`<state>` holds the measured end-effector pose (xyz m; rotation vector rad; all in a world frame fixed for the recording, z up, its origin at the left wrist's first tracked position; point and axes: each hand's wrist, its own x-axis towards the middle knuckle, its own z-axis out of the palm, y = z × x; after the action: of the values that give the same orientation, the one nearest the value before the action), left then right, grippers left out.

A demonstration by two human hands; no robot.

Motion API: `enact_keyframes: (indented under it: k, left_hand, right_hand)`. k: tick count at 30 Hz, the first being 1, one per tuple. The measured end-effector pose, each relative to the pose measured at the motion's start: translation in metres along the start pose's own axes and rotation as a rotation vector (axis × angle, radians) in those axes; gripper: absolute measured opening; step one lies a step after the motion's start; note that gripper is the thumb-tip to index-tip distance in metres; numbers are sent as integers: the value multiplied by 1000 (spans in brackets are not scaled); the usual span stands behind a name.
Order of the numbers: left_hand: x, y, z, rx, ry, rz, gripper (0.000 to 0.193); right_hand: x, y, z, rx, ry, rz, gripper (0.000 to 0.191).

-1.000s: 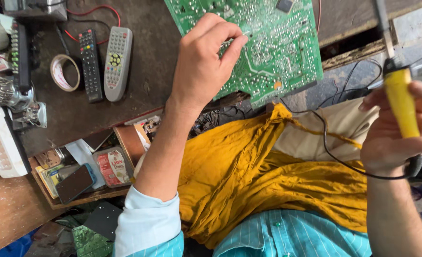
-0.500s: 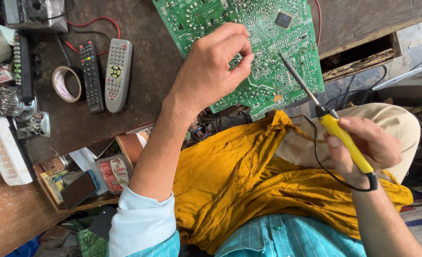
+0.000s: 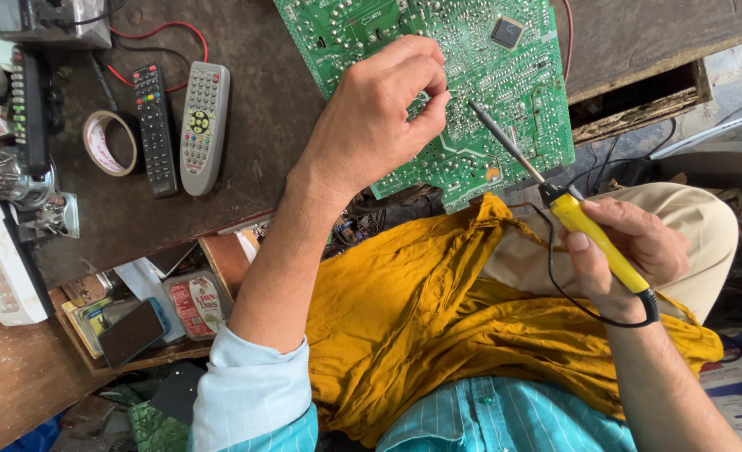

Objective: The person sits on the floor holding a green circuit board and solders components on it with a soldering iron, repeatedly touching the iron to points on the board while steadying it with the other hand. They reposition the board and continue soldering different spots across the episode.

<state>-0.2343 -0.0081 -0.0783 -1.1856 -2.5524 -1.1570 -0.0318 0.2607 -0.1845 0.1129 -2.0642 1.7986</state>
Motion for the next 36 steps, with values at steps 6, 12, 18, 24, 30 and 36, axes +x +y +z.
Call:
enact_keyframes:
  k: [6, 12, 18, 24, 30, 36]
  left_hand:
    - [-1, 1, 0, -6, 7, -5, 13]
    - [-2, 1, 0, -11, 10, -1, 14]
    - [-3, 1, 0, -14, 8, -3, 13]
    - [-3, 0, 0, -1, -7, -5, 13]
    - [-3, 0, 0, 3, 19, 30, 14]
    - [-2, 2, -3, -11, -12, -9, 14]
  right_hand:
    - [5, 1, 2, -27, 1, 31, 25]
    - [11, 1, 4, -11, -18, 17, 23]
    - [12, -4, 1, 27, -17, 105, 21]
    - [15, -5, 0, 14, -20, 116, 20]
    - [16, -7, -3, 2, -32, 126, 18]
    - [19, -6, -4, 11, -38, 125, 18]
